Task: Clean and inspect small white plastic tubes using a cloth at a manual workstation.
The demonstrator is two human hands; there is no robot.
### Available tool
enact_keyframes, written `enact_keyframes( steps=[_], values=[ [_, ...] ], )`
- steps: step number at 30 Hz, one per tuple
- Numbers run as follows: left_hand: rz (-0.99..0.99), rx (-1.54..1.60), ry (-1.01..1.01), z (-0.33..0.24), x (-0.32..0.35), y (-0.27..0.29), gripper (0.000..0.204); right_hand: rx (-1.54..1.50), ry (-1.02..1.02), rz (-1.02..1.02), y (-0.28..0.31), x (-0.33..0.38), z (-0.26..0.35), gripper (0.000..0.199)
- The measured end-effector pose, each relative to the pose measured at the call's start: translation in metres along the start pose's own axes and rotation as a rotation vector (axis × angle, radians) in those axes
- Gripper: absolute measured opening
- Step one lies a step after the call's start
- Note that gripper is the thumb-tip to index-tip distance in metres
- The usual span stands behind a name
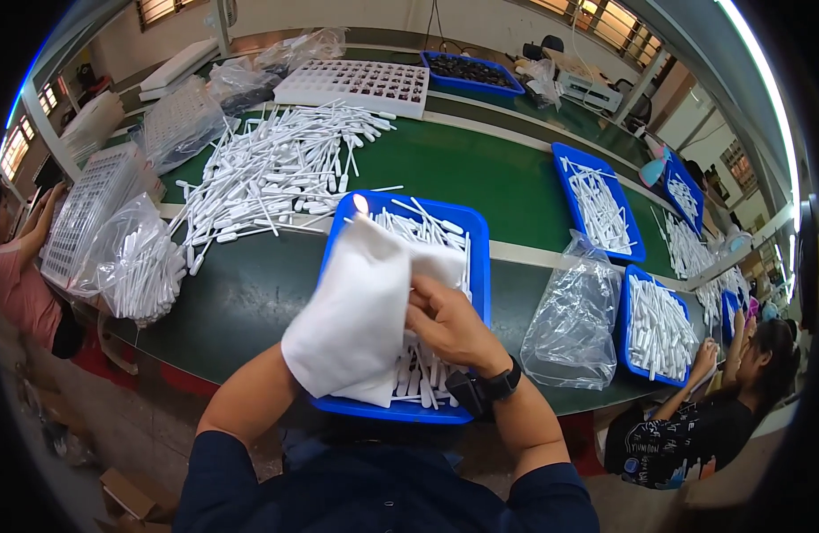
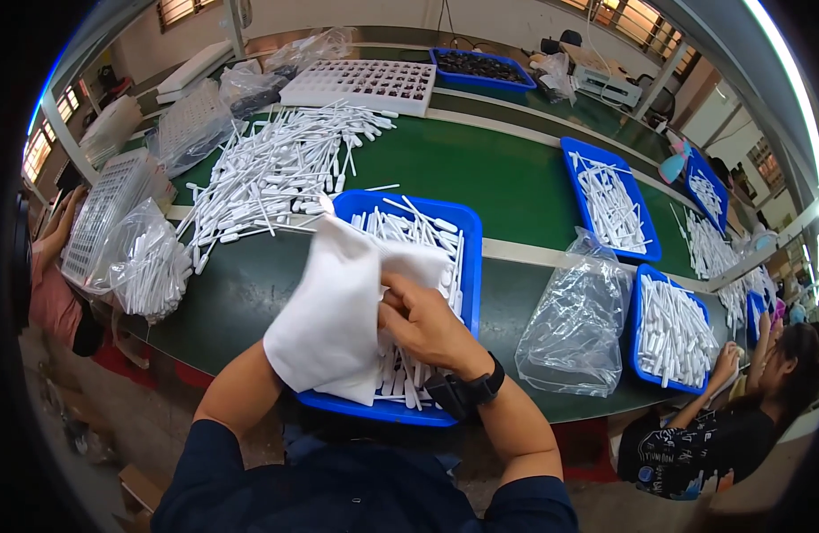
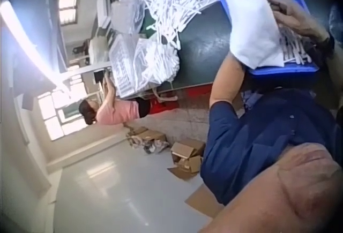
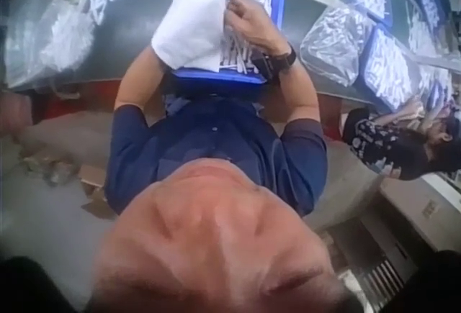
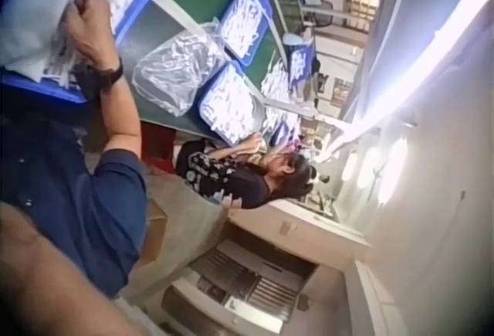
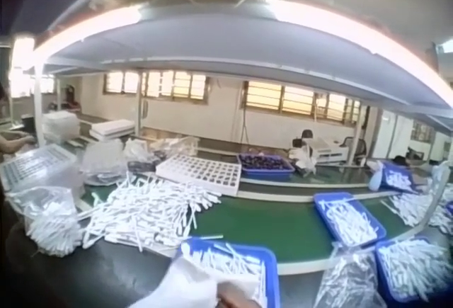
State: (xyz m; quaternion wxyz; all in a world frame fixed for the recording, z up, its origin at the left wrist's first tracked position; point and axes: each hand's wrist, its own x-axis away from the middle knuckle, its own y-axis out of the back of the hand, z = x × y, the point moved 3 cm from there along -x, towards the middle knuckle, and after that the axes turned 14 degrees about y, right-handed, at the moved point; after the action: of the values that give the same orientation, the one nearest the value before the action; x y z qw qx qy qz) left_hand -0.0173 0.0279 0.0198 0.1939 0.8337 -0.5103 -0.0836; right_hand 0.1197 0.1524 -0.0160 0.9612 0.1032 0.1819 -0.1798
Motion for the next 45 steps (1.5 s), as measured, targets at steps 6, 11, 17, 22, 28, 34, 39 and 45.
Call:
enact_keyframes(
  steps=[6,11,17,22,28,34,39,45],
  values=[
    [-0.081,-0.501,-0.367,-0.027,-0.008,-0.002,0.053,0.127,-0.203,-0.079,0.020,0.001,0.013,0.028],
    [0.155,-0.609,-0.744,-0.057,0.001,-0.009,0.049,-0.108,-0.067,-0.336,0.023,-0.005,0.002,0.027],
    [0.276,-0.423,-0.675,-0.042,-0.002,-0.022,0.049,-0.095,-0.005,-0.327,0.035,-0.005,0.000,0.026],
    [0.077,-0.385,-0.571,-0.052,-0.005,-0.013,0.046,-0.171,0.032,-0.427,0.043,-0.004,-0.008,0.025],
    [0.123,-0.451,-0.633,-0.053,0.000,-0.009,0.048,-0.229,0.027,-0.483,0.040,-0.001,-0.011,0.025],
    [0.058,-0.354,-0.619,-0.043,0.000,-0.011,0.047,-0.202,0.020,-0.472,0.037,-0.003,-0.008,0.025],
    [0.127,-0.300,-0.627,-0.052,-0.001,0.000,0.047,-0.163,0.019,-0.556,0.046,-0.003,-0.010,0.025],
    [0.226,-0.145,-0.849,-0.037,0.000,0.020,0.049,0.070,-0.313,-0.445,0.068,-0.017,-0.017,0.029]
  ],
)
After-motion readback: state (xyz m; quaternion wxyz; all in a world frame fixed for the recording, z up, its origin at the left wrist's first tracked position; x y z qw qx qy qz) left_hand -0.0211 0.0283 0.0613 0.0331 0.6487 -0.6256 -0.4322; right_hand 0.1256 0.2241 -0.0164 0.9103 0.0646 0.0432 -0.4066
